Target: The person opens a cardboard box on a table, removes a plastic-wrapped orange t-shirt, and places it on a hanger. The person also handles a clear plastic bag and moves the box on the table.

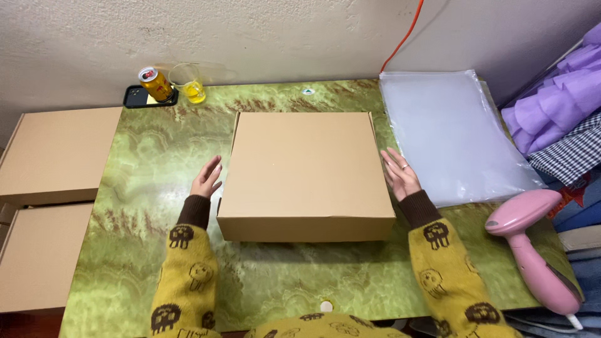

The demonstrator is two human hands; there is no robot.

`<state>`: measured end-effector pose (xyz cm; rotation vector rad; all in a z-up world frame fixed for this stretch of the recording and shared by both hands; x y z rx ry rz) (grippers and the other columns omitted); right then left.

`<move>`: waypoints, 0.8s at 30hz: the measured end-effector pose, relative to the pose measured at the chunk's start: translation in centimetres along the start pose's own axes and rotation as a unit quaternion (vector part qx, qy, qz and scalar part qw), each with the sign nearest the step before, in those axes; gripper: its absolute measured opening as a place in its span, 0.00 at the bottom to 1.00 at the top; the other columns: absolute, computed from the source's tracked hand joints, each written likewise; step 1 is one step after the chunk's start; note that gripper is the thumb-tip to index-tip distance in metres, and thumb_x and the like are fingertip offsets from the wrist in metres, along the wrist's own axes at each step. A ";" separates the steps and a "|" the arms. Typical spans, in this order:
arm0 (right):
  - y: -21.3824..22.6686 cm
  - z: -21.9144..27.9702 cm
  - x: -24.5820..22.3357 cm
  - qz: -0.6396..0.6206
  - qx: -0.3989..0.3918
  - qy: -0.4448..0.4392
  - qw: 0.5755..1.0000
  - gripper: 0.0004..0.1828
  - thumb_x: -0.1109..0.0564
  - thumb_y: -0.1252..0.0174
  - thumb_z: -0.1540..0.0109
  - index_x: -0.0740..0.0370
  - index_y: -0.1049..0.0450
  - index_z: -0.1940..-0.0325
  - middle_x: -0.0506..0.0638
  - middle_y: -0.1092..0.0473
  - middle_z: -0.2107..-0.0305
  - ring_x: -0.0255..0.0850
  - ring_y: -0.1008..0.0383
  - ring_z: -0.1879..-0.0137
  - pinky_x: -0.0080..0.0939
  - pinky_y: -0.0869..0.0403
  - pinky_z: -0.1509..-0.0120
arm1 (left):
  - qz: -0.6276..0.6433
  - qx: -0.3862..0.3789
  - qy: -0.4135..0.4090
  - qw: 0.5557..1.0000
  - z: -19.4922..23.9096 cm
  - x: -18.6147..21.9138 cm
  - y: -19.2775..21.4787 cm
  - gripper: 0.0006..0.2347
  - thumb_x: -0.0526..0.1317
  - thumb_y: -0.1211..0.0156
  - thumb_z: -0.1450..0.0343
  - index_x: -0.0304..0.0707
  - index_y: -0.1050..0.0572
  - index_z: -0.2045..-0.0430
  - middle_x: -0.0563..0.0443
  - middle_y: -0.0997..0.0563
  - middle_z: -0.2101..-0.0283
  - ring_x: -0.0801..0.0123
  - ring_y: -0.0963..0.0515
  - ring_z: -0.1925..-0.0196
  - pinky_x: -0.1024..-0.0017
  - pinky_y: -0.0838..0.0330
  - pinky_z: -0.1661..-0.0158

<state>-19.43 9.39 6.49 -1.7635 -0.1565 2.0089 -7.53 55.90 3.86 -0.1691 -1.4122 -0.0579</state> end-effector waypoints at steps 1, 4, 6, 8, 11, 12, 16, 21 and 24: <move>0.2 0.8 0.5 0.000 0.000 -0.002 1.000 0.30 0.60 0.54 0.43 0.50 0.49 0.37 0.49 0.51 0.39 0.43 0.56 0.32 0.41 0.51 0.35 | 0.000 0.001 0.002 1.000 1.2 -0.2 -0.1 0.20 0.43 0.48 0.33 0.53 0.41 0.46 0.56 0.41 0.41 0.60 0.46 0.37 0.44 0.51 0.46; -0.4 4.0 1.3 0.075 -0.005 0.024 0.997 0.30 0.57 0.55 0.43 0.53 0.50 0.37 0.52 0.54 0.38 0.46 0.61 0.31 0.49 0.56 0.33 | 0.047 0.003 0.014 0.999 4.2 -1.1 -0.7 0.19 0.45 0.54 0.32 0.47 0.42 0.45 0.51 0.42 0.40 0.57 0.47 0.36 0.46 0.54 0.44; -2.5 6.7 0.9 0.198 -0.031 0.058 0.978 0.35 0.51 0.55 0.46 0.58 0.55 0.36 0.59 0.61 0.37 0.54 0.68 0.32 0.60 0.63 0.33 | 0.076 -0.045 -0.063 0.994 4.7 -1.4 -1.7 0.22 0.48 0.62 0.31 0.42 0.47 0.42 0.46 0.48 0.37 0.53 0.54 0.35 0.46 0.73 0.43; -0.9 5.9 3.1 0.129 -0.005 0.038 0.991 0.38 0.52 0.55 0.47 0.55 0.58 0.35 0.59 0.58 0.38 0.52 0.60 0.34 0.56 0.57 0.34 | 0.023 -0.058 -0.081 0.995 4.9 -1.6 -2.1 0.22 0.46 0.59 0.31 0.43 0.48 0.42 0.47 0.49 0.37 0.55 0.57 0.35 0.50 0.72 0.42; -1.2 5.9 4.1 0.050 0.026 0.025 0.998 0.39 0.54 0.54 0.49 0.50 0.57 0.34 0.54 0.52 0.40 0.46 0.52 0.37 0.46 0.52 0.35 | -0.023 -0.065 -0.090 0.994 5.6 -1.9 -2.9 0.23 0.42 0.54 0.32 0.45 0.48 0.41 0.48 0.51 0.36 0.58 0.61 0.34 0.55 0.71 0.39; -1.8 6.0 4.0 0.038 0.031 0.034 0.998 0.38 0.55 0.54 0.49 0.49 0.54 0.35 0.50 0.50 0.41 0.43 0.50 0.38 0.42 0.51 0.35 | -0.019 -0.061 -0.083 0.995 5.7 -1.9 -3.3 0.24 0.41 0.53 0.33 0.46 0.49 0.41 0.49 0.52 0.36 0.59 0.61 0.34 0.57 0.71 0.39; -1.3 5.3 2.9 0.034 0.035 0.038 0.998 0.39 0.58 0.52 0.50 0.51 0.54 0.34 0.56 0.48 0.41 0.49 0.46 0.39 0.44 0.47 0.37 | 0.004 -0.049 -0.065 0.997 6.3 -1.1 -3.6 0.25 0.43 0.54 0.33 0.48 0.50 0.41 0.45 0.54 0.36 0.57 0.62 0.34 0.56 0.71 0.38; -4.8 6.5 -0.1 0.003 -0.020 0.055 0.998 0.46 0.64 0.49 0.57 0.51 0.54 0.35 0.53 0.52 0.39 0.46 0.45 0.40 0.42 0.42 0.39 | 0.007 -0.017 -0.029 0.999 5.9 -0.1 -2.7 0.26 0.51 0.56 0.34 0.49 0.50 0.41 0.44 0.53 0.37 0.59 0.60 0.34 0.61 0.70 0.38; -2.3 3.4 1.2 -0.022 -0.056 0.089 0.994 0.47 0.70 0.48 0.55 0.52 0.55 0.34 0.52 0.58 0.38 0.47 0.50 0.36 0.42 0.44 0.36 | 0.027 0.008 -0.003 1.000 10.7 6.8 -6.4 0.31 0.57 0.58 0.37 0.44 0.51 0.41 0.37 0.53 0.37 0.50 0.61 0.34 0.56 0.72 0.39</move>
Point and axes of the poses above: each hand's wrist, its own z-axis away from the middle knuckle, its own y-axis out of the back of the hand, x = y × z, the point moved 1 cm from there along -z, towards the middle knuckle
